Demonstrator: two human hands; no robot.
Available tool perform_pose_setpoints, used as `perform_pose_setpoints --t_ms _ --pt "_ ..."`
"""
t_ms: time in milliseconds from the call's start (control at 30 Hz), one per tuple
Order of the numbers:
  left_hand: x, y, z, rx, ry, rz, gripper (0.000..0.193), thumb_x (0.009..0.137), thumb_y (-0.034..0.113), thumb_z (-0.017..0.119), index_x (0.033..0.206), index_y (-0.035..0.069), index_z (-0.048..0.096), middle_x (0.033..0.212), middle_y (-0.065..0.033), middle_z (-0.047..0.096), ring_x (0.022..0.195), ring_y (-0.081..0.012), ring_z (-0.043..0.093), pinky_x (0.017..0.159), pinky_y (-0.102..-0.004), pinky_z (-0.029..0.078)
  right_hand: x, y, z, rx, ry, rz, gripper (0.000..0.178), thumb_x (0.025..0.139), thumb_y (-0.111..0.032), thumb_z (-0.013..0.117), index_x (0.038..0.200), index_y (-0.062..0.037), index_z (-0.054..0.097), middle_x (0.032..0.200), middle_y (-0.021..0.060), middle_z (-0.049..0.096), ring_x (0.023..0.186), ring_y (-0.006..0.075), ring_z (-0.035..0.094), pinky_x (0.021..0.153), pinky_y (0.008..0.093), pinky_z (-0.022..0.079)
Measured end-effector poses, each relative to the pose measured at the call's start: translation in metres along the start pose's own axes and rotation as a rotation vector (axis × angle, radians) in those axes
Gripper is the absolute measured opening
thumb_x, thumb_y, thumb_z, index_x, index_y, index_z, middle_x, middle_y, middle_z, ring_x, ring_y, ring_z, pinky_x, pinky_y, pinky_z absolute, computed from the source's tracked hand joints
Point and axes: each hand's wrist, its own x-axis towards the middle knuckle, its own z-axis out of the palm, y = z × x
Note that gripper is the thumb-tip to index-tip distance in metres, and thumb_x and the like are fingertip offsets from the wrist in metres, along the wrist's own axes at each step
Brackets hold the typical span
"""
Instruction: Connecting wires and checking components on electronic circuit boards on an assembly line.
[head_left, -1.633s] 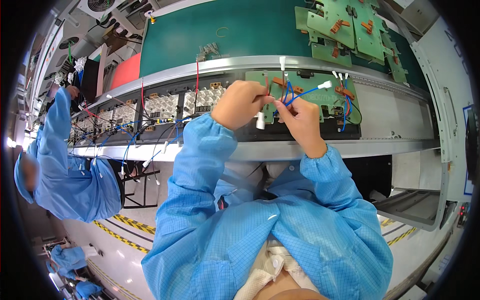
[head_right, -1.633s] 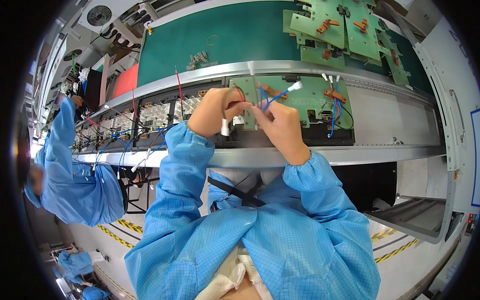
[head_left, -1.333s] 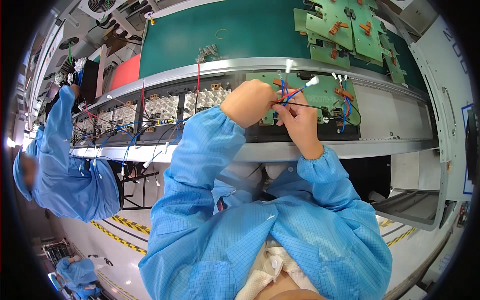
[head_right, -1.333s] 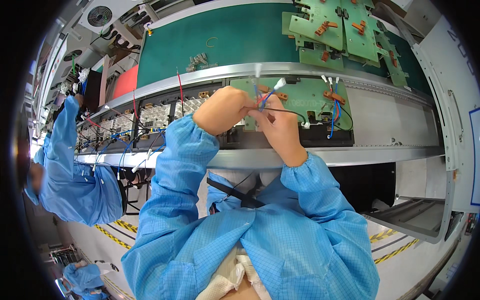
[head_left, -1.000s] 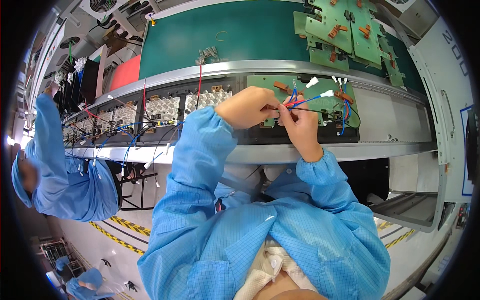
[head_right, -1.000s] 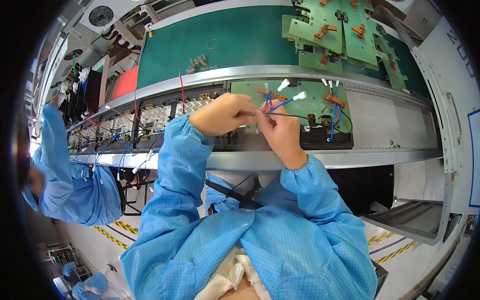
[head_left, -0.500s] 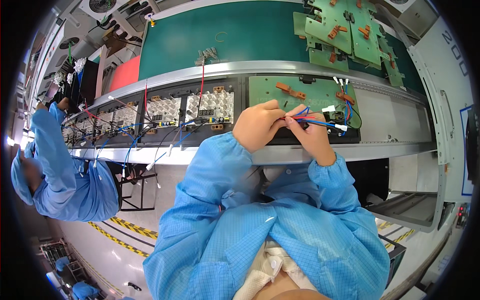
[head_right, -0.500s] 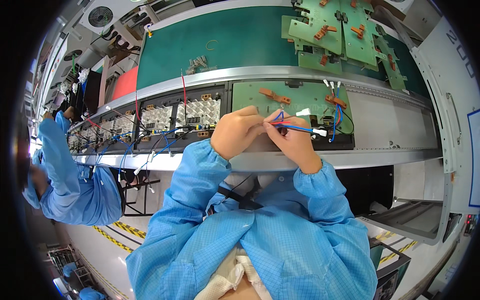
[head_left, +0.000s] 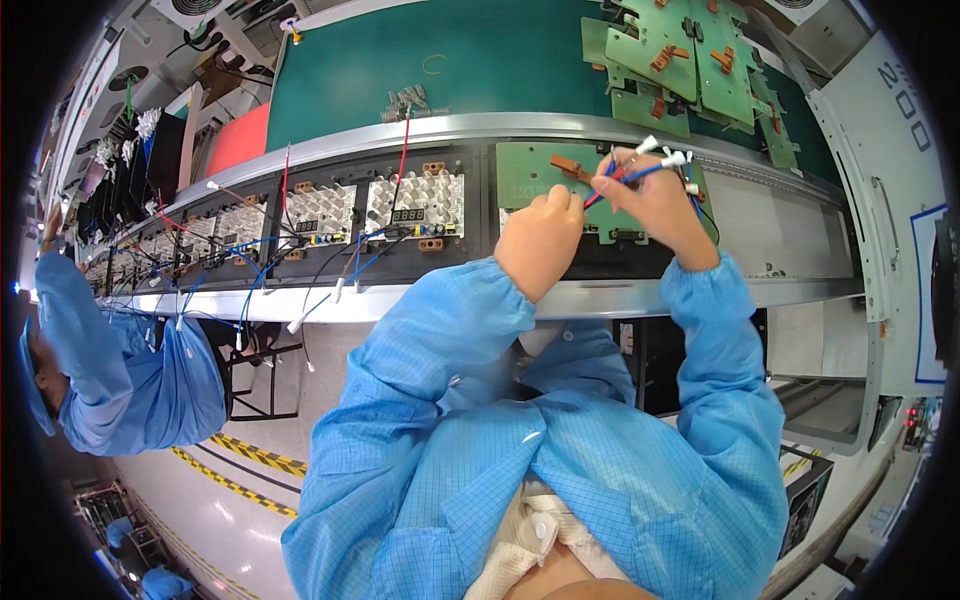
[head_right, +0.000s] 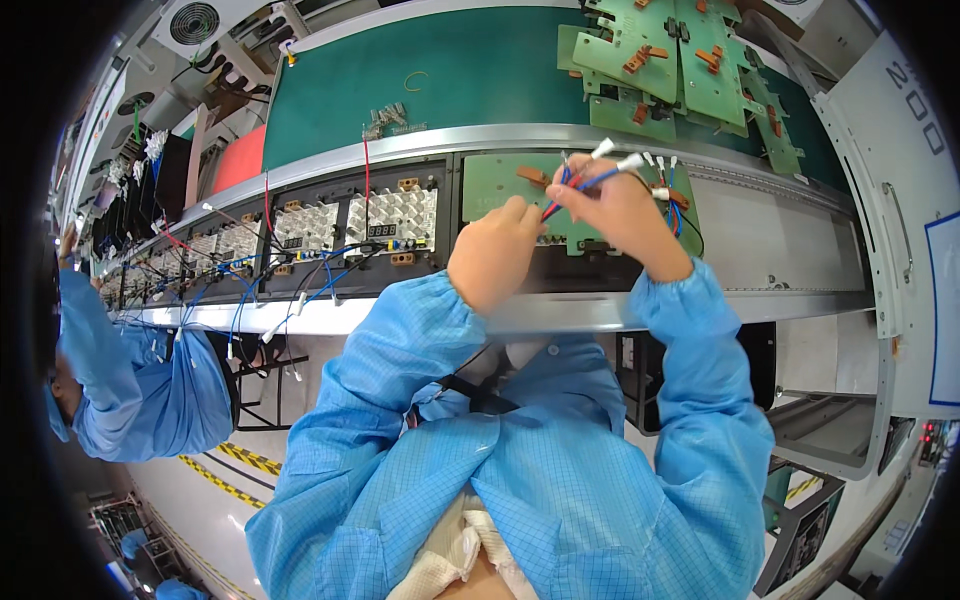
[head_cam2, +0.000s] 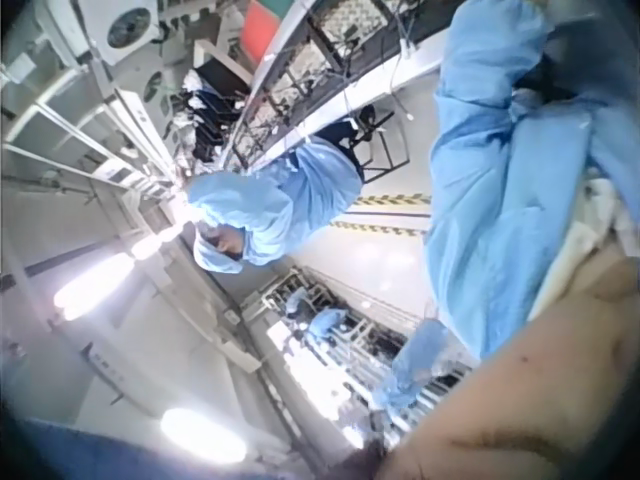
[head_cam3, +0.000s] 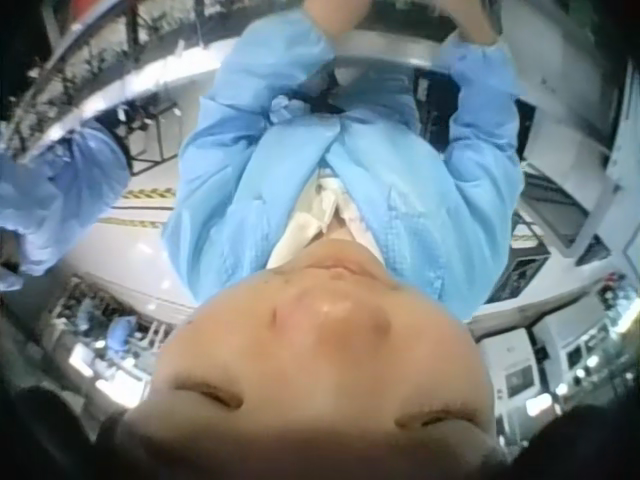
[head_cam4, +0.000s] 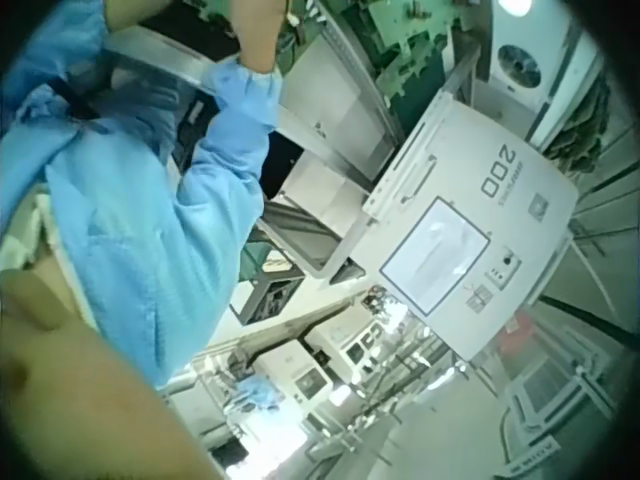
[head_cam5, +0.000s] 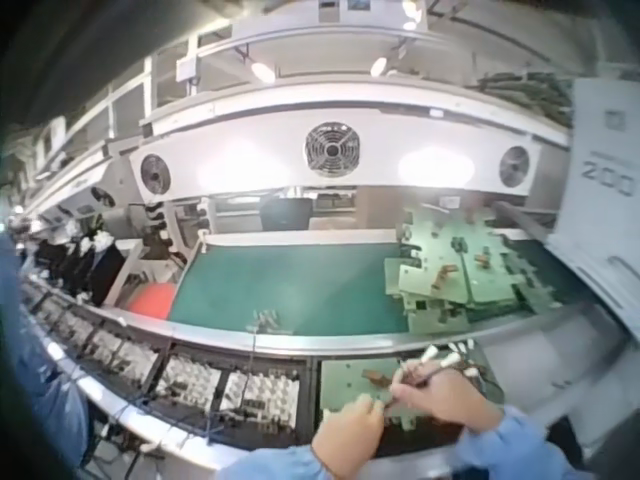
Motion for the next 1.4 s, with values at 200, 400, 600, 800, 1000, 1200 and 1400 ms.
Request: perform_pose_setpoints --t_ms 200,400,600,800,1000,1200,1400 --pt "0.011 0.027 0.030 0.527 -0.067 -0.112 0.009 0.078 0.013 0.060 0.081 0.006 0.057 0.075 -0.0018 0.048 0.063 -0.0120 0.057 0.043 -0.0249 0.047 0.037 0.020 -0.013 -0.243 -0.116 -0.011 0.021 0.082 -0.017 0.069 0.076 0.0010 0.061 0.077 0.0027 0.060 0.068 0.0126 0.055 0.063 0.0276 0.044" --pt "0.019 0.046 0.029 0.751 -0.263 -0.105 0.007 0.077 0.012 0.060 0.082 0.006 0.058 0.074 -0.0005 0.047 0.064 -0.0108 0.057 0.044 -0.0247 0.048 0.040 0.041 -0.019 -0.321 -0.159 -0.065 0.029 0.080 -0.032 0.070 0.079 -0.0031 0.067 0.078 0.0083 0.064 0.071 0.0221 0.060 0.067 0.0334 0.046" --pt "0.010 0.035 0.006 0.414 -0.113 -0.110 0.009 0.074 0.009 0.062 0.080 0.003 0.061 0.077 -0.0038 0.051 0.068 -0.0136 0.058 0.047 -0.0206 0.049 0.038 0.055 -0.016 -0.377 -0.077 -0.126 0.035 0.079 -0.037 0.072 0.081 -0.0023 0.067 0.079 0.0095 0.063 0.073 0.0253 0.060 0.070 0.0348 0.047" --pt "0.017 0.027 -0.045 0.104 0.029 0.070 0.009 0.074 0.010 0.060 0.080 0.004 0.062 0.083 -0.0044 0.057 0.090 -0.0181 0.057 0.072 -0.0277 0.051 0.030 0.034 -0.017 -0.492 -0.091 -0.021 0.031 0.079 -0.034 0.072 0.084 -0.0046 0.060 0.087 0.0090 0.063 0.087 0.0267 0.057 0.079 0.0383 0.043" --pt "0.013 0.014 -0.006 0.214 0.036 0.242 0.033 0.078 0.010 0.057 0.107 -0.005 0.064 0.114 -0.0130 0.061 0.108 -0.0230 0.055 0.096 -0.0329 0.042 0.032 0.029 -0.013 -0.745 -0.026 -0.045 0.036 0.078 -0.034 0.072 0.099 -0.0093 0.056 0.101 0.0097 0.054 0.102 0.0305 0.053 0.086 0.0417 0.038" --pt "0.005 0.016 -0.003 0.253 -0.010 0.306 0.046 0.081 0.009 0.053 0.122 -0.012 0.053 0.125 -0.0189 0.055 0.123 -0.0276 0.048 0.106 -0.0371 0.037 0.035 0.057 -0.022 -0.646 -0.019 -0.111 0.039 0.080 -0.038 0.069 0.105 -0.0109 0.058 0.107 0.0108 0.056 0.107 0.0292 0.051 0.091 0.0427 0.034" --pt "0.010 0.011 -0.003 0.346 -0.050 0.383 0.043 0.079 0.010 0.054 0.117 -0.011 0.057 0.120 -0.0202 0.058 0.110 -0.0268 0.054 0.100 -0.0339 0.041 0.048 0.043 -0.036 -0.488 -0.243 -0.039 0.037 0.085 -0.036 0.067 0.101 -0.0030 0.060 0.101 0.0111 0.058 0.094 0.0250 0.055 0.082 0.0364 0.044"
